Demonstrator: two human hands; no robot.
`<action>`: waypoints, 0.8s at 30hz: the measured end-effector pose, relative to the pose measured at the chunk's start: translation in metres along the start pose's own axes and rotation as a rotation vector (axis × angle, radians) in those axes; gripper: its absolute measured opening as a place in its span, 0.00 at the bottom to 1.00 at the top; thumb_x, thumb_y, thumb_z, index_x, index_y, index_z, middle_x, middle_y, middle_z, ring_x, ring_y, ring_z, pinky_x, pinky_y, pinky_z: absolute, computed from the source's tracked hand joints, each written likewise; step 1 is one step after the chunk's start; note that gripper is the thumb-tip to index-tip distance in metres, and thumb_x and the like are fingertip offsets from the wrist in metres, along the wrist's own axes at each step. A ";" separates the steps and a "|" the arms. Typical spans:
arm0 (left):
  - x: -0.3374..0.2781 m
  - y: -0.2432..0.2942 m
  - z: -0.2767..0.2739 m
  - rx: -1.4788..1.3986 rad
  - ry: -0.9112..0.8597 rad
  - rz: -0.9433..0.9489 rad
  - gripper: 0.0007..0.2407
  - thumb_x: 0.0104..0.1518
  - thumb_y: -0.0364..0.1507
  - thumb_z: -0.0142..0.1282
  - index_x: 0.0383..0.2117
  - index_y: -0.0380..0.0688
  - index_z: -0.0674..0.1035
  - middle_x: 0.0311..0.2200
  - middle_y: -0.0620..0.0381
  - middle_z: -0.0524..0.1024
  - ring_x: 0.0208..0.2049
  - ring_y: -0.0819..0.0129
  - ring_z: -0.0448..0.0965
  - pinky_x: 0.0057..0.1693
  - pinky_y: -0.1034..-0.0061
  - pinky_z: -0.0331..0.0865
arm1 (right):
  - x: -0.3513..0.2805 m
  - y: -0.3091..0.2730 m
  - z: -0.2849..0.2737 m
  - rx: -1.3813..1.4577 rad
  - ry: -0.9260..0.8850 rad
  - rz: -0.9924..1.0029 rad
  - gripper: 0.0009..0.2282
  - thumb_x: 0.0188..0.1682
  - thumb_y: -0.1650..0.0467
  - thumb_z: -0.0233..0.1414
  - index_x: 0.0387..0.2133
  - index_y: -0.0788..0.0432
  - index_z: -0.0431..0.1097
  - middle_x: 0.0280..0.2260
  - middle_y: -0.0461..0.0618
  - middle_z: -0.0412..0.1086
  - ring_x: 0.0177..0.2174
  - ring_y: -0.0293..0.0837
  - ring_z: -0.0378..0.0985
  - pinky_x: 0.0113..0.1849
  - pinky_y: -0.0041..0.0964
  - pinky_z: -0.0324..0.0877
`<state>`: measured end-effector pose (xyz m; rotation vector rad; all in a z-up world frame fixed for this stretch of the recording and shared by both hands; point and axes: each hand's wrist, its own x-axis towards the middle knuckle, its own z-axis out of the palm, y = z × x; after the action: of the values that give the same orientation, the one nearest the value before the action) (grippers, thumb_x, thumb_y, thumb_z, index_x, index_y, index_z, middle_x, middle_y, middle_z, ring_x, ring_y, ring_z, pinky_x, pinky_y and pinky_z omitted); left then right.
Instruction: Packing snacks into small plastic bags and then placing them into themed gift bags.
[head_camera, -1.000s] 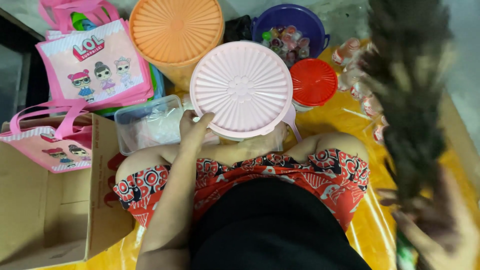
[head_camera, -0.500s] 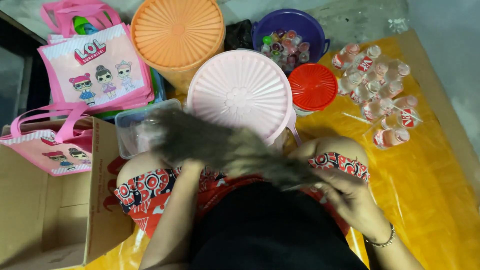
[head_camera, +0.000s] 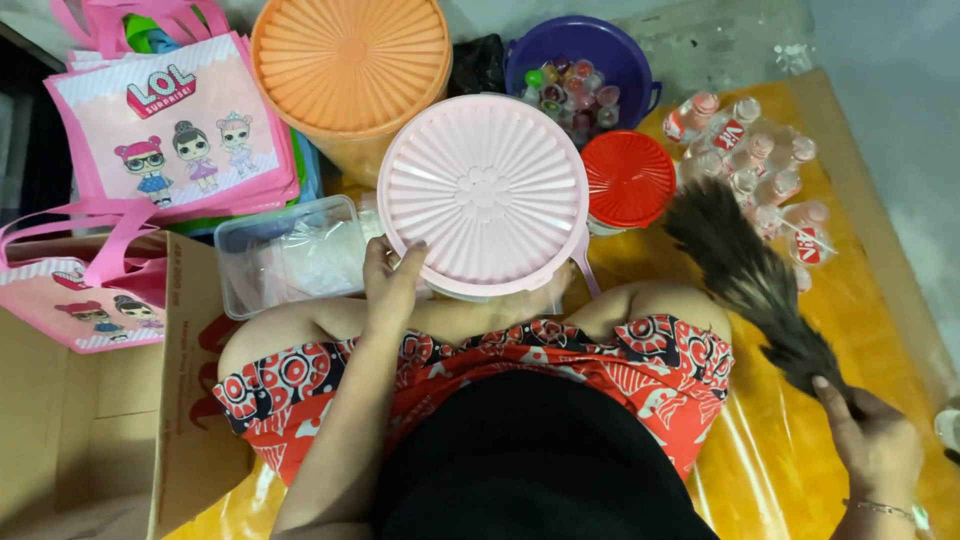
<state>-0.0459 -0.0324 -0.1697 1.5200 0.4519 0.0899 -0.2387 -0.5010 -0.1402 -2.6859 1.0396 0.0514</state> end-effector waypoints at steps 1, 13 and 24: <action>-0.001 0.001 0.000 -0.011 -0.005 -0.010 0.09 0.42 0.31 0.53 0.24 0.47 0.65 0.22 0.64 0.60 0.26 0.77 0.58 0.36 0.84 0.54 | 0.004 0.007 0.004 -0.026 -0.036 0.098 0.19 0.45 0.53 0.46 0.32 0.55 0.73 0.30 0.58 0.71 0.34 0.55 0.71 0.33 0.39 0.62; -0.015 0.006 0.000 -0.005 -0.014 -0.020 0.12 0.44 0.37 0.50 0.26 0.46 0.66 0.24 0.64 0.61 0.28 0.77 0.59 0.37 0.84 0.54 | 0.033 0.013 0.116 0.088 -0.196 0.027 0.19 0.39 0.58 0.45 0.39 0.52 0.69 0.35 0.59 0.69 0.38 0.55 0.70 0.36 0.40 0.63; -0.029 0.023 0.004 -0.158 -0.091 -0.164 0.24 0.43 0.40 0.47 0.44 0.39 0.57 0.46 0.55 0.59 0.46 0.68 0.66 0.45 0.76 0.69 | 0.081 -0.103 0.067 0.378 -0.025 -0.237 0.10 0.47 0.64 0.46 0.25 0.58 0.68 0.23 0.48 0.65 0.29 0.32 0.60 0.30 0.33 0.57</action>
<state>-0.0659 -0.0438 -0.1404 1.3220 0.4834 -0.0704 -0.1059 -0.4642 -0.1913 -2.4317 0.6397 -0.1415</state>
